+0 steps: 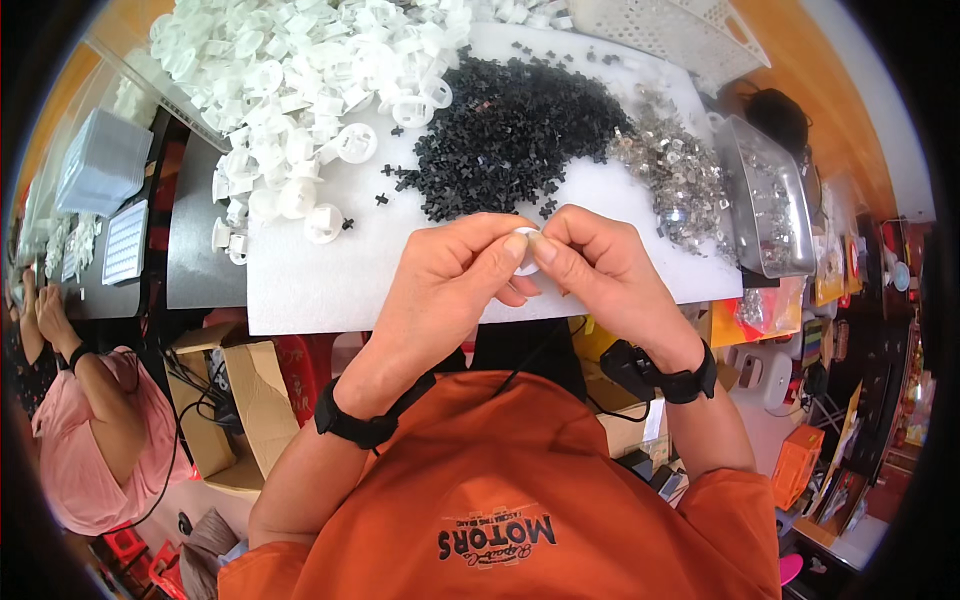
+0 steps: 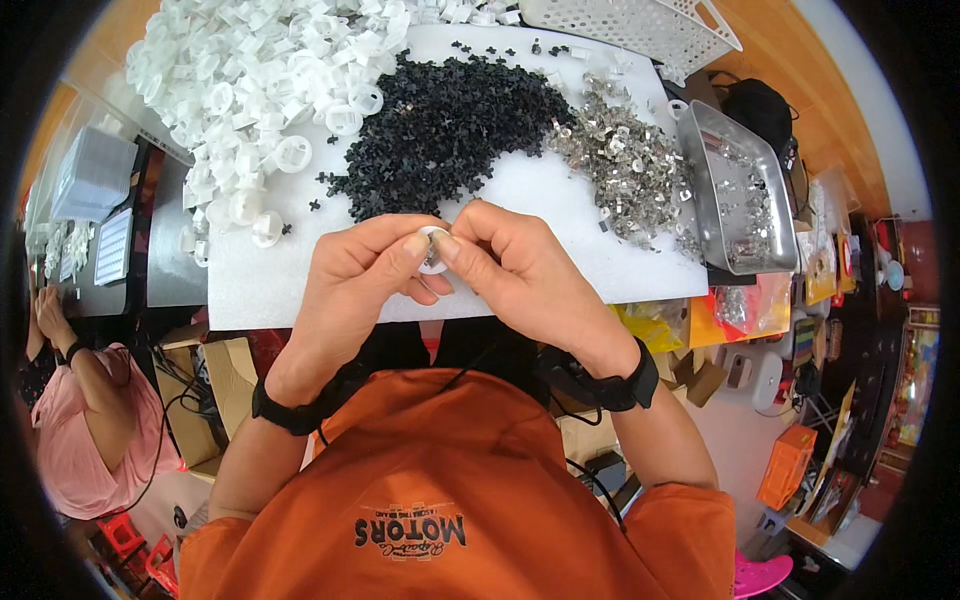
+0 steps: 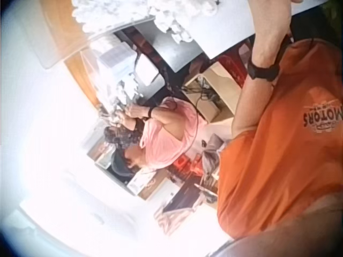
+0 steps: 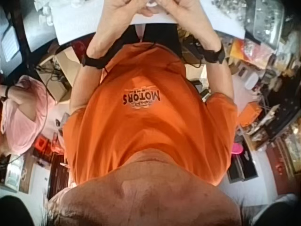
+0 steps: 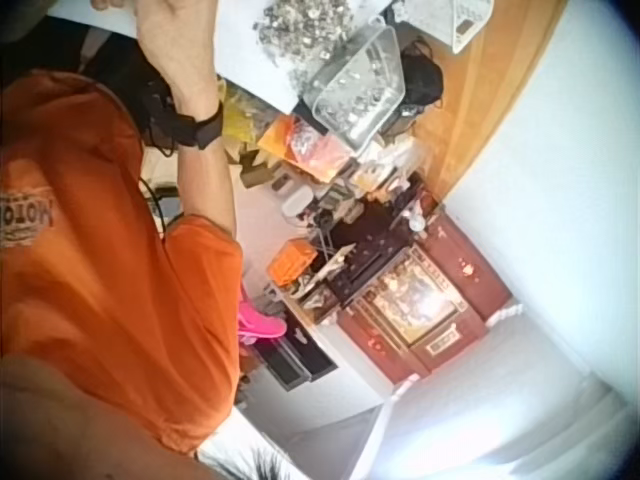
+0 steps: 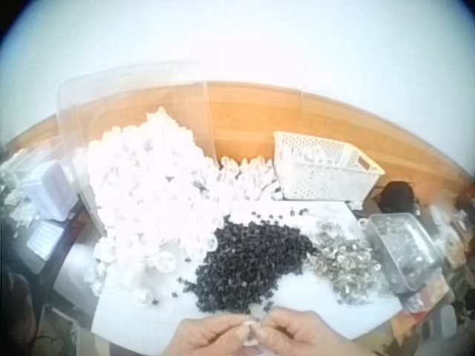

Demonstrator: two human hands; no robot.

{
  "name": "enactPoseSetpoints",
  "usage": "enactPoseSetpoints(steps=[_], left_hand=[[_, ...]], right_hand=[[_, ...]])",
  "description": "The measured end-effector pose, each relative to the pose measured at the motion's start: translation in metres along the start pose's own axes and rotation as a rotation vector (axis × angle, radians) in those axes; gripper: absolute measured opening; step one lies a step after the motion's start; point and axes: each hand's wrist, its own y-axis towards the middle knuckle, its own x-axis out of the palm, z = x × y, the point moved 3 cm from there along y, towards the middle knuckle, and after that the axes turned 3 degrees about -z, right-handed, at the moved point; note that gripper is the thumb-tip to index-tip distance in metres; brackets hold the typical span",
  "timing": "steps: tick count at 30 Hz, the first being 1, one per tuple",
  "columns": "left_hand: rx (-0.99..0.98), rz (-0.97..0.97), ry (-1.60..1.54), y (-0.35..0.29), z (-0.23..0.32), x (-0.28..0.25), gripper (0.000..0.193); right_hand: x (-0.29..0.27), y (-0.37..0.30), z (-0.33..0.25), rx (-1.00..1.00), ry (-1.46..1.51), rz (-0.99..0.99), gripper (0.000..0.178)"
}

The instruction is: Assembling small plastic and metal components into finished units at a workshop desk.

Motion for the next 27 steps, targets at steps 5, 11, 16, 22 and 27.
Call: enactPoseSetpoints(steps=[5,11,16,22,27], left_hand=[[0.025,0.029,0.036,0.001,-0.003,0.004,0.020],[0.030,-0.003,0.045,-0.006,0.003,0.002,0.022],[0.049,-0.011,0.014,-0.006,0.002,-0.001,0.023],[0.023,0.025,0.035,-0.005,0.004,0.002,0.023],[0.047,0.017,-0.041,-0.006,0.002,-0.001,0.020]], right_hand=[[-0.001,-0.004,-0.005,-0.024,-0.151,0.018,0.024],[0.003,-0.006,-0.007,-0.011,-0.093,0.018,0.023],[0.002,-0.004,-0.006,0.010,-0.030,-0.015,0.023],[0.003,-0.003,-0.010,-0.011,-0.048,-0.039,0.023],[0.001,0.001,-0.008,-0.040,-0.102,-0.090,0.020]])
